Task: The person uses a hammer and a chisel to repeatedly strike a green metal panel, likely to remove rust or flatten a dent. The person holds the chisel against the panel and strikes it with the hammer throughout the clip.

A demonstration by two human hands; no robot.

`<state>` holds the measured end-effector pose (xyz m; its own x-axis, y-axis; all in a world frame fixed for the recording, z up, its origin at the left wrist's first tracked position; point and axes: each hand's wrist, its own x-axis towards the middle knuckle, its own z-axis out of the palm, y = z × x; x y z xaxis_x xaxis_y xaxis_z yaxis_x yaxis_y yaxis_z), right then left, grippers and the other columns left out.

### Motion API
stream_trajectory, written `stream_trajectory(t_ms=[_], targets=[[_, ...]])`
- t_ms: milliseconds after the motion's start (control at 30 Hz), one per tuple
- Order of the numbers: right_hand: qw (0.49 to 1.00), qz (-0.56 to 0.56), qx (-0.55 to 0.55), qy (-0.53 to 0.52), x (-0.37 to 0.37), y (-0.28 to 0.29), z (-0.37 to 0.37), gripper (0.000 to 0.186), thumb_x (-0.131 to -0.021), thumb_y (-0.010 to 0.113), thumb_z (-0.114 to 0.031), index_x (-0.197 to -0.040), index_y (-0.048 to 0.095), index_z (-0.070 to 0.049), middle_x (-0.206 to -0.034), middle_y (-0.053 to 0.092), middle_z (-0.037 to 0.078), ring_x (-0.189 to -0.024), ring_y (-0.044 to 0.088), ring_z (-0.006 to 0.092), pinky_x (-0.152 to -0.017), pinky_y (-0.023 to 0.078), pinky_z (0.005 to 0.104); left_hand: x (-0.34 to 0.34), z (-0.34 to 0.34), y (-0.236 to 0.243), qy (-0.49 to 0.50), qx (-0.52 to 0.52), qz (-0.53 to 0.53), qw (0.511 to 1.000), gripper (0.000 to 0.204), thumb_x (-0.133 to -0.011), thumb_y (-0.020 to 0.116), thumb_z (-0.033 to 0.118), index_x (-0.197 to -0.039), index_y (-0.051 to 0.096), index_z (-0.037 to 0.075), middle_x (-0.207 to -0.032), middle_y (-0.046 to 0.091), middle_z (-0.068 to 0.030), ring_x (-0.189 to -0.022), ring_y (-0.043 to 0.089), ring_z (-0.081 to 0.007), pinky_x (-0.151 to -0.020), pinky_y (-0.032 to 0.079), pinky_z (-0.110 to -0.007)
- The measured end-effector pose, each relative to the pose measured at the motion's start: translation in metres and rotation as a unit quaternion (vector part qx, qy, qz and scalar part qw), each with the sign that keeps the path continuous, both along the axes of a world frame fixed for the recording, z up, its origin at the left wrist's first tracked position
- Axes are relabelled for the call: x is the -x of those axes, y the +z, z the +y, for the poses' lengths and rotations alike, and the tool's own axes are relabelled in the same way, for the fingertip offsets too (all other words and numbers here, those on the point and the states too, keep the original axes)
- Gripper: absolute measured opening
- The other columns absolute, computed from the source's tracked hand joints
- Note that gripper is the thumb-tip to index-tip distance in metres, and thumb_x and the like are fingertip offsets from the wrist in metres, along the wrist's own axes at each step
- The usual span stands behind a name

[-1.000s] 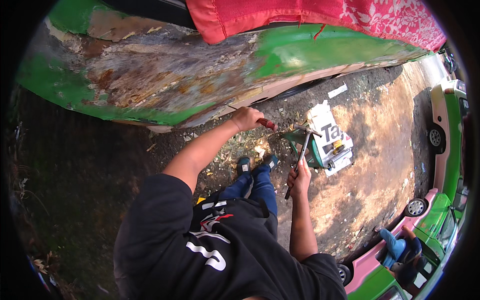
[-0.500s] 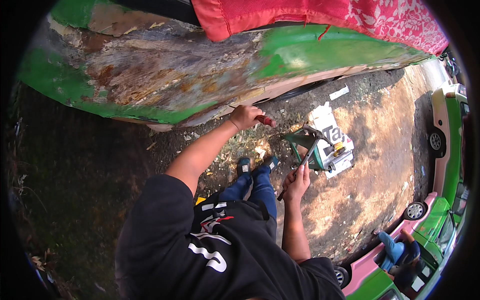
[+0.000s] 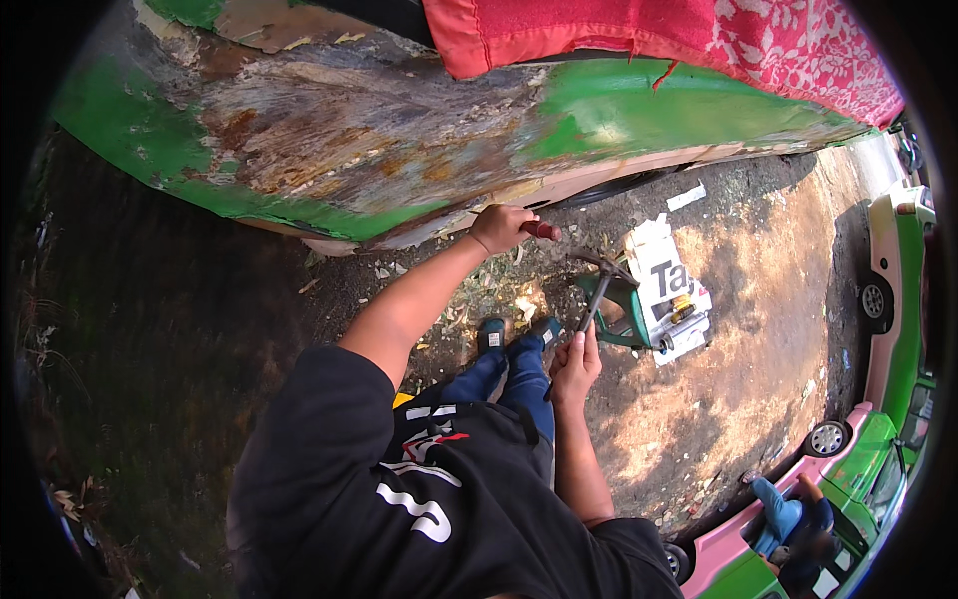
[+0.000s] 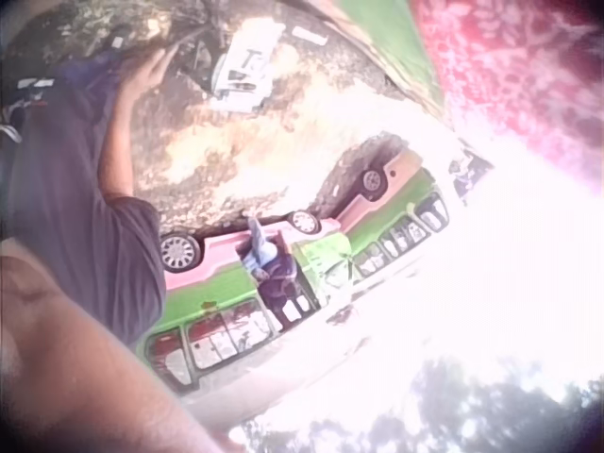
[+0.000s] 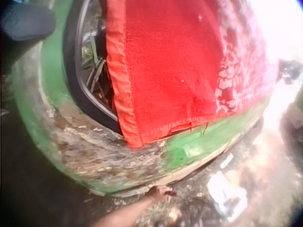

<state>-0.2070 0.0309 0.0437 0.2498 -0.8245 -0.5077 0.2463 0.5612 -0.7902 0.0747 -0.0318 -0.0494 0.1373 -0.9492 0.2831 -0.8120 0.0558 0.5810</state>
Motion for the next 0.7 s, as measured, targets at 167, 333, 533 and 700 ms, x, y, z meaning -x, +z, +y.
stream_trajectory(t_ms=[167, 333, 533, 700], targets=[[0.975, 0.127, 0.143, 0.115, -0.002, -0.015, -0.017, 0.043, -0.103, 0.050, -0.016, -0.144, 0.045, -0.006, -0.069, 0.039, -0.008, -0.055, 0.037, 0.0011, -0.047, 0.029, 0.0187, 0.002, -0.002, 0.000, -0.013, -0.001, -0.007, 1.000, 0.013, -0.077, 0.069, 0.019, -0.089, 0.071, 0.013, -0.081, 0.069, -0.0084, -0.075, 0.067, -0.0298, -0.066, 0.055, -0.041], [0.990, 0.071, 0.122, 0.008, 0.002, 0.002, -0.021, 0.041, -0.103, 0.050, -0.016, -0.142, 0.048, -0.004, -0.071, 0.044, -0.006, -0.057, 0.036, 0.0020, -0.048, 0.030, 0.0205, 0.002, -0.002, 0.007, -0.011, -0.007, -0.002, 1.000, 0.013, -0.077, 0.069, 0.020, -0.089, 0.070, 0.013, -0.080, 0.068, -0.0076, -0.075, 0.067, -0.0297, -0.066, 0.054, -0.042], [0.976, 0.159, 0.130, 0.070, 0.006, -0.006, -0.025, 0.041, -0.102, 0.051, -0.016, -0.142, 0.049, -0.005, -0.070, 0.045, -0.006, -0.059, 0.039, 0.0025, -0.051, 0.033, 0.0200, 0.002, -0.002, 0.001, -0.032, 0.003, 0.001, 0.999, 0.012, -0.078, 0.069, 0.021, -0.087, 0.069, 0.014, -0.078, 0.068, -0.0080, -0.074, 0.067, -0.0303, -0.064, 0.054, -0.042], [0.952, 0.197, 0.217, 0.085, 0.000, -0.017, -0.023, 0.042, -0.102, 0.051, -0.016, -0.142, 0.047, -0.003, -0.067, 0.043, -0.006, -0.057, 0.038, 0.0021, -0.050, 0.033, 0.0207, -0.002, -0.002, 0.002, 0.000, 0.011, 0.014, 1.000, 0.013, -0.077, 0.070, 0.022, -0.088, 0.069, 0.014, -0.077, 0.068, -0.0099, -0.073, 0.067, -0.0313, -0.064, 0.053, -0.042]])
